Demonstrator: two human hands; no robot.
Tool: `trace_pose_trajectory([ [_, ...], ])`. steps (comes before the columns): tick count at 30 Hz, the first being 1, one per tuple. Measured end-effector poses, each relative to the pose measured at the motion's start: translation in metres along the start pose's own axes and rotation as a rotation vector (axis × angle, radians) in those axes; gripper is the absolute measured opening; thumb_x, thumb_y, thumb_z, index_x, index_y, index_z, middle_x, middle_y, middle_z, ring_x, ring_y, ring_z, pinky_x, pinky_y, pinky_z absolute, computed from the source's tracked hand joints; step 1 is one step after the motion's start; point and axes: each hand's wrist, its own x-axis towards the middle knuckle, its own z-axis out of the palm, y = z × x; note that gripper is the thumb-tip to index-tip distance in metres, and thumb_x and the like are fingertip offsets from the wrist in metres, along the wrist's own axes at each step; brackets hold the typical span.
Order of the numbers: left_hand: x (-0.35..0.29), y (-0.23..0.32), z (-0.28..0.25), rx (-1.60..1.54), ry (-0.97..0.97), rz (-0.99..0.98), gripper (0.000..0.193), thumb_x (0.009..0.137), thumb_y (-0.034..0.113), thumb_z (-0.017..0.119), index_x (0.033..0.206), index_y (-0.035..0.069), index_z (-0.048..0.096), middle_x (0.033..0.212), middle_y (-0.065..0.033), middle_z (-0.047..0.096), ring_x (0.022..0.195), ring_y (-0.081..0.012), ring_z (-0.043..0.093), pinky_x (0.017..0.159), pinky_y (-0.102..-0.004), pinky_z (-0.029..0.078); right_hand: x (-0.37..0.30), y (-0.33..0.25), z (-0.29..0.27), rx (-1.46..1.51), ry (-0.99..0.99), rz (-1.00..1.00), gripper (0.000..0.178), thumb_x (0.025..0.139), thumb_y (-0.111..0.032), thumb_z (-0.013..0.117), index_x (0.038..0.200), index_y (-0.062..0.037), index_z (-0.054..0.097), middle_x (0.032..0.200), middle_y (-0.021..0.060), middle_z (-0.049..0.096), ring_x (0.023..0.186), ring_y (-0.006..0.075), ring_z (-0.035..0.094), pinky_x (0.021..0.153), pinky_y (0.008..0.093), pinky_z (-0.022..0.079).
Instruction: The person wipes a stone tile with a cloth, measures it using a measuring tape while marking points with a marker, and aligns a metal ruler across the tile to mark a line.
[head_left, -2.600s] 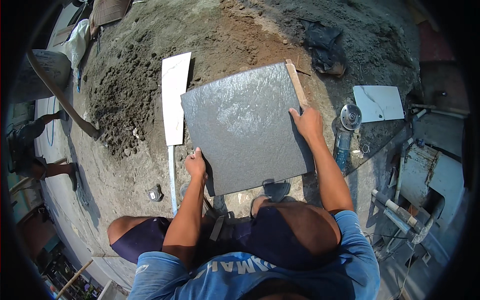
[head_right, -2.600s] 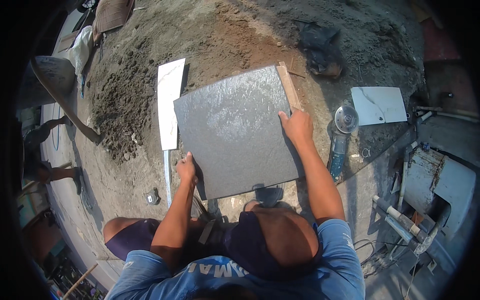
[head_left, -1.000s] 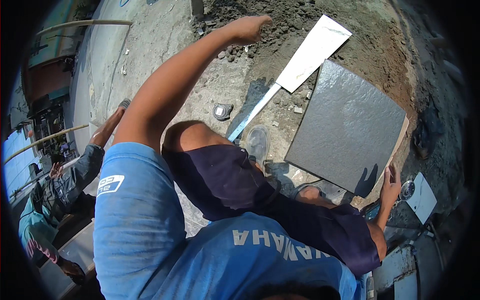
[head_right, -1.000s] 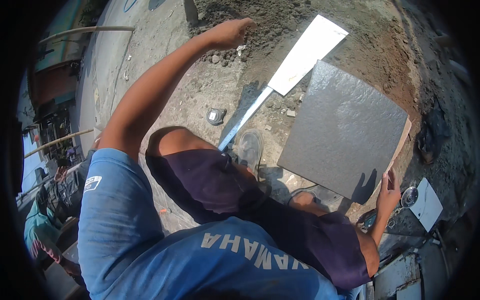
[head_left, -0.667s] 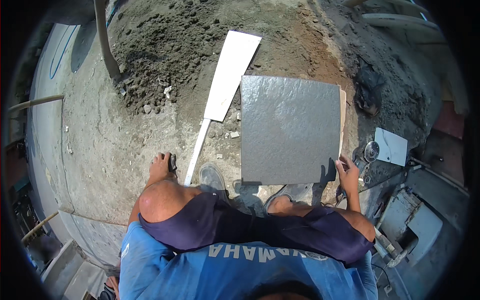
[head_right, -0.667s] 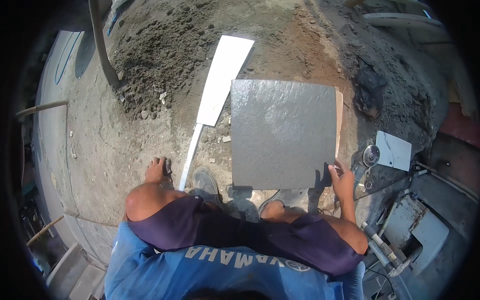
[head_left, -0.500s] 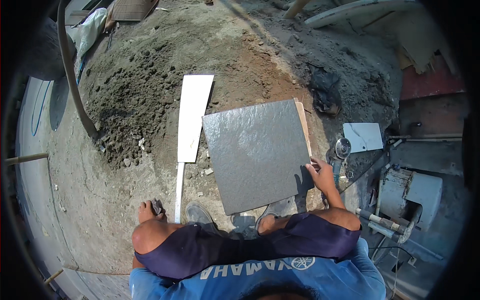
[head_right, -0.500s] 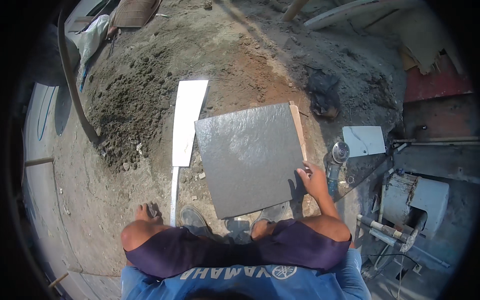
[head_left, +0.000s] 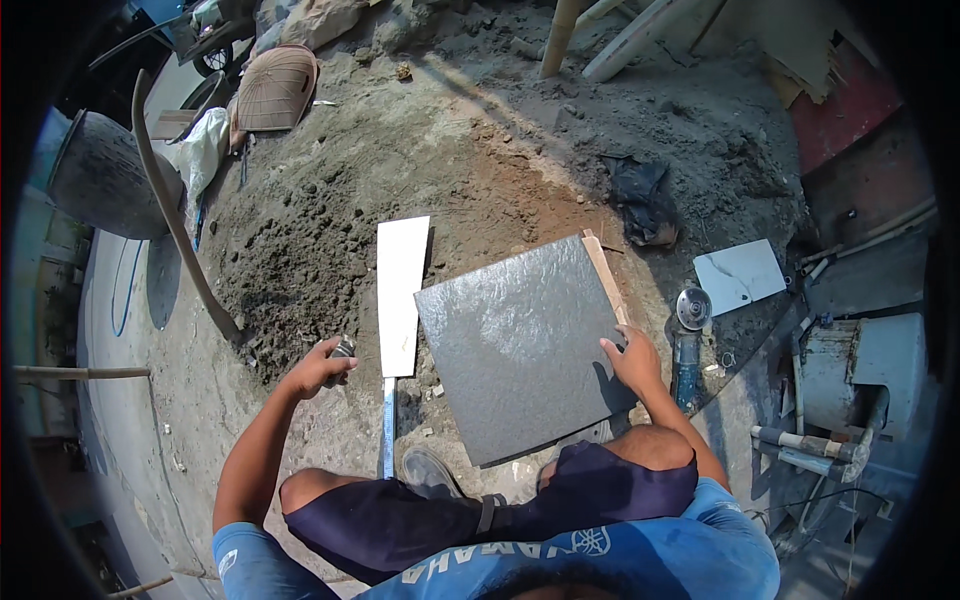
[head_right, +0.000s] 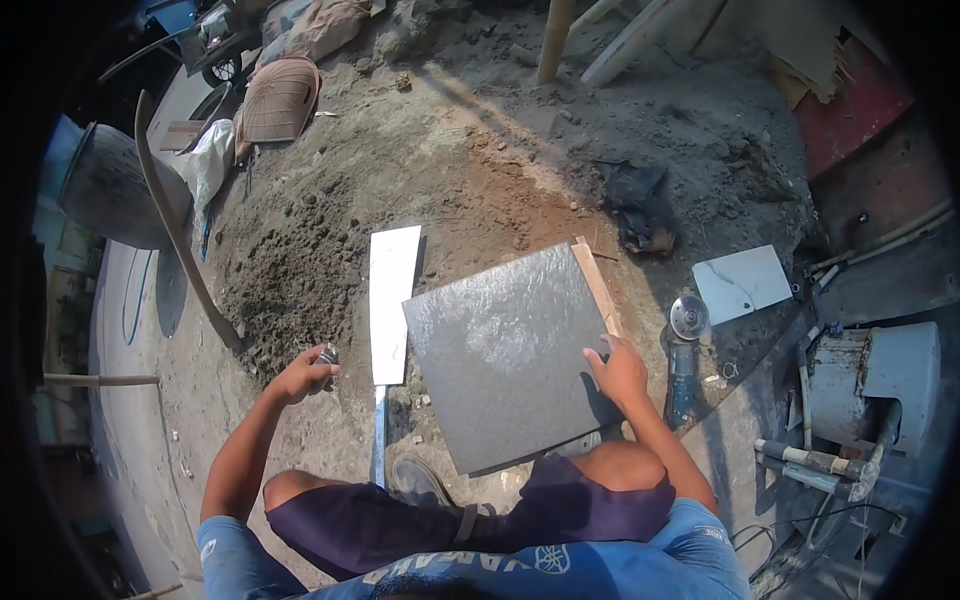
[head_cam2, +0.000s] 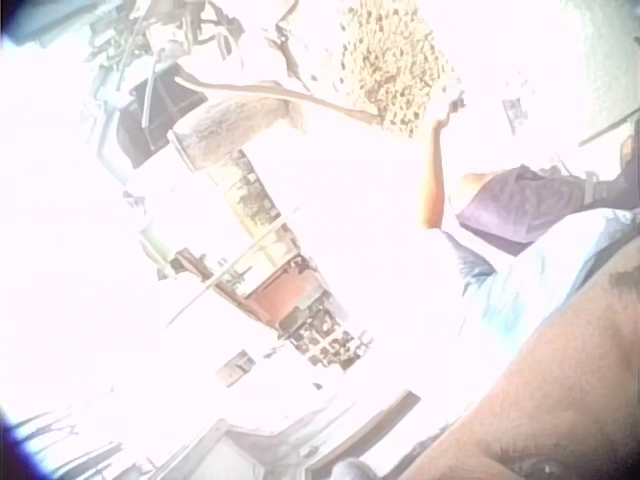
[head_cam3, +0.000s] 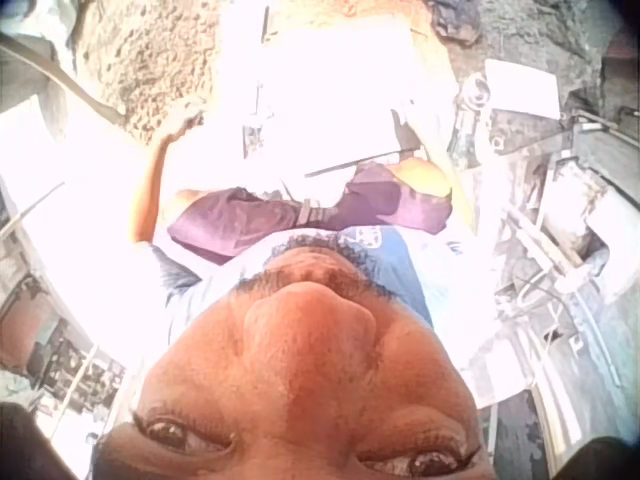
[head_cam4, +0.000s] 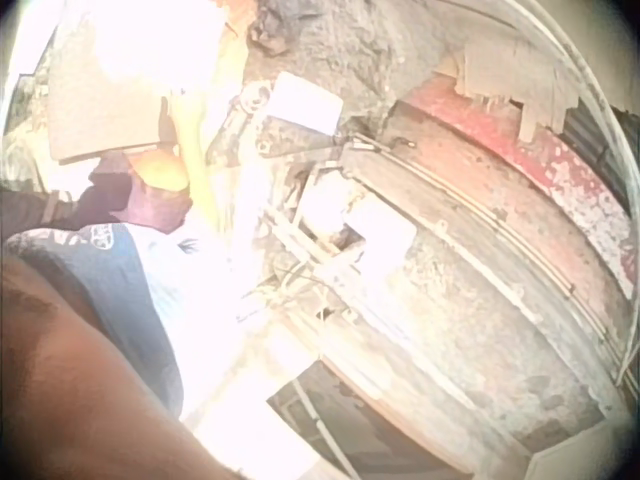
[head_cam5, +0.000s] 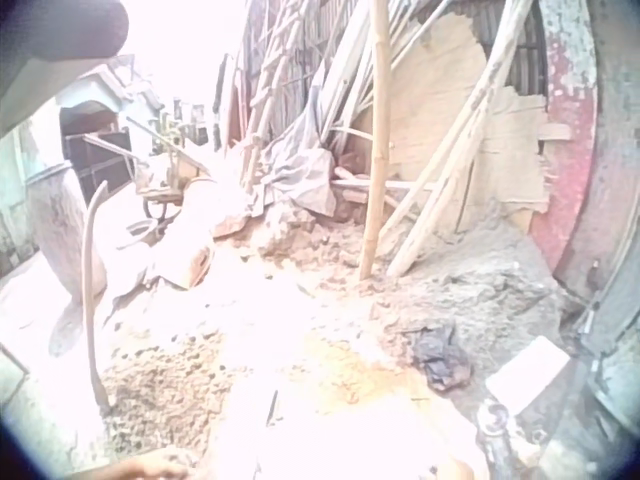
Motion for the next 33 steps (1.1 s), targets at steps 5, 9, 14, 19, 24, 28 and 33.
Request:
trace_pose_trajectory([
  [5, 0.129, 0.043, 0.056, 0.603, -0.183, 0.206, 0.044, 0.079, 0.013, 0.066, 0.120, 0.001, 0.058, 0.096, -0.0047, 0.063, 0.082, -0.0127, 0.058, 0.071, -0.0281, 0.048, -0.042, 0.077, 0.041, 0.023, 0.320, 0.175, 0.054, 0.080, -0.037, 0.076, 0.108, 0.0038, 0.054, 0.095, 0.0200, 0.061, 0.091, 0.0397, 0.062, 0.083, 0.0468, 0.048],
  [9, 0.222, 0.073, 0.126, 0.690, -0.078, 0.251, 0.081, 0.070, 0.029, 0.070, 0.141, -0.002, 0.044, 0.135, -0.0227, 0.055, 0.124, -0.0316, 0.054, 0.106, -0.0335, 0.040, -0.096, 0.147, 0.093, 0.698, 0.225, 0.692, 0.050, 0.085, -0.037, 0.075, 0.101, 0.0016, 0.049, 0.091, 0.0126, 0.054, 0.084, 0.0256, 0.061, 0.075, 0.0377, 0.052],
  [14, 0.278, 0.081, 0.170, 0.867, -0.022, 0.149, 0.089, 0.064, 0.036, 0.071, 0.138, -0.007, 0.046, 0.130, -0.0278, 0.057, 0.120, -0.0362, 0.056, 0.103, -0.0343, 0.043, -0.106, 0.087, 0.106, 1.497, -0.132, 0.995, 0.052, 0.091, -0.039, 0.069, 0.114, -0.0002, 0.042, 0.088, 0.0086, 0.053, 0.075, 0.0178, 0.062, 0.069, 0.0354, 0.055],
  [19, 0.283, 0.088, 0.181, 0.822, -0.024, 0.114, 0.060, 0.061, 0.039, 0.070, 0.103, -0.004, 0.068, 0.095, -0.0226, 0.070, 0.087, -0.0329, 0.068, 0.080, -0.0377, 0.052, -0.121, 0.106, 0.135, 1.512, -0.155, 0.938, 0.045, 0.094, -0.040, 0.063, 0.104, -0.0018, 0.042, 0.090, 0.0128, 0.052, 0.077, 0.0212, 0.061, 0.070, 0.0344, 0.056],
  [24, 0.265, 0.062, 0.185, 0.953, 0.040, 0.128, 0.067, 0.063, 0.041, 0.069, 0.115, -0.002, 0.065, 0.114, -0.0288, 0.063, 0.117, -0.0376, 0.054, 0.095, -0.0397, 0.047, -0.140, 0.116, 0.139, 1.437, -0.146, 1.013, 0.047, 0.093, -0.040, 0.065, 0.108, 0.0001, 0.044, 0.097, 0.0138, 0.055, 0.081, 0.0224, 0.061, 0.074, 0.0354, 0.057],
  [28, 0.246, 0.067, 0.199, 0.982, 0.052, 0.181, 0.074, 0.065, 0.042, 0.068, 0.125, 0.000, 0.061, 0.128, -0.0346, 0.051, 0.135, -0.0435, 0.031, 0.110, -0.0408, 0.037, -0.151, 0.121, 0.139, 1.495, -0.150, 1.033, 0.040, 0.092, -0.036, 0.068, 0.107, -0.0061, 0.045, 0.087, 0.0063, 0.059, 0.079, 0.0220, 0.063, 0.073, 0.0376, 0.057],
  [33, 0.231, 0.076, 0.200, 0.908, 0.012, 0.120, 0.073, 0.065, 0.042, 0.068, 0.125, 0.001, 0.062, 0.124, -0.0335, 0.054, 0.132, -0.0441, 0.034, 0.109, -0.0409, 0.038, -0.160, 0.112, 0.140, 1.422, -0.064, 1.071, 0.047, 0.089, -0.041, 0.070, 0.109, -0.0059, 0.045, 0.089, 0.0075, 0.060, 0.078, 0.0218, 0.065, 0.072, 0.0374, 0.057],
])
